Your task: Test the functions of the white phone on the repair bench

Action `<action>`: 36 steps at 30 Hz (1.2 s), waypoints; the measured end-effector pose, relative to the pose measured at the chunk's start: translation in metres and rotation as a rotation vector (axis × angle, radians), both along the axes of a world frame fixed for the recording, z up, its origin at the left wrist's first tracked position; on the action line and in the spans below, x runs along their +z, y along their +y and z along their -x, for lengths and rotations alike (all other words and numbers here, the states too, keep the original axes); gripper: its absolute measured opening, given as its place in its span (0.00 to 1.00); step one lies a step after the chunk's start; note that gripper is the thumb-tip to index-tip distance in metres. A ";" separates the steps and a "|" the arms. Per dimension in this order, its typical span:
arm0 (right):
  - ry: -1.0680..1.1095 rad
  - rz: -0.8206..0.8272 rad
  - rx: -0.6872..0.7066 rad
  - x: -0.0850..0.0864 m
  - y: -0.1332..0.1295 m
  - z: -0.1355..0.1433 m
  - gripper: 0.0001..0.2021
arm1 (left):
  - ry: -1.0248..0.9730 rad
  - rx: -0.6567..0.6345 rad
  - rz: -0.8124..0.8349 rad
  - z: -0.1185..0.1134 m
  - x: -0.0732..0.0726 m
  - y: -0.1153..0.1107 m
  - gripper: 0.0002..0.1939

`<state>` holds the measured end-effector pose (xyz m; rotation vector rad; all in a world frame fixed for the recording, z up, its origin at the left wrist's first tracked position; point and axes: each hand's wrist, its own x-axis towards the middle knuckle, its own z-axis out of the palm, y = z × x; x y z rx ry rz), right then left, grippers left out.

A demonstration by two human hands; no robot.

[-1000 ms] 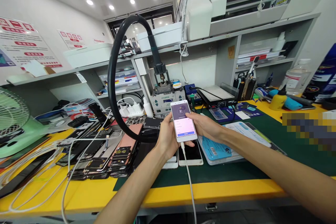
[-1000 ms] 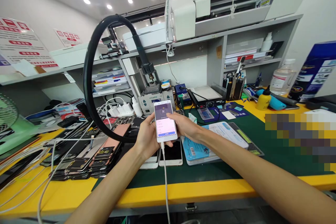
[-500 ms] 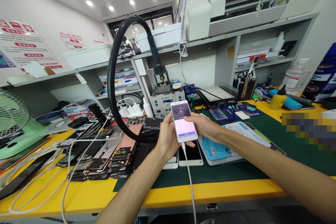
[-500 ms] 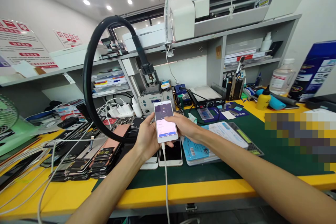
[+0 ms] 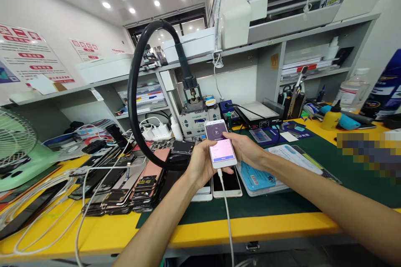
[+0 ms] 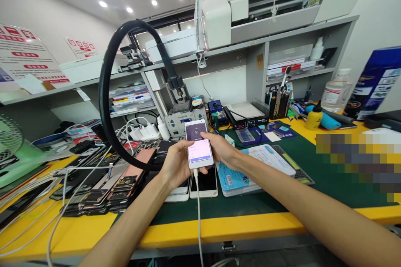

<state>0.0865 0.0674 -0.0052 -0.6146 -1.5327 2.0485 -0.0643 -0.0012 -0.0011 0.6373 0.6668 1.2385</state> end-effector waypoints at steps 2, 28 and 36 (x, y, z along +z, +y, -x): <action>0.006 0.000 0.007 -0.001 0.001 0.000 0.25 | -0.007 -0.007 -0.008 0.001 -0.001 0.001 0.23; -0.005 0.014 -0.038 0.002 -0.002 0.001 0.22 | 0.027 -0.030 0.017 0.001 -0.002 0.002 0.24; -0.024 0.020 -0.058 0.002 -0.001 0.002 0.22 | 0.085 -0.004 0.043 -0.001 -0.002 0.003 0.24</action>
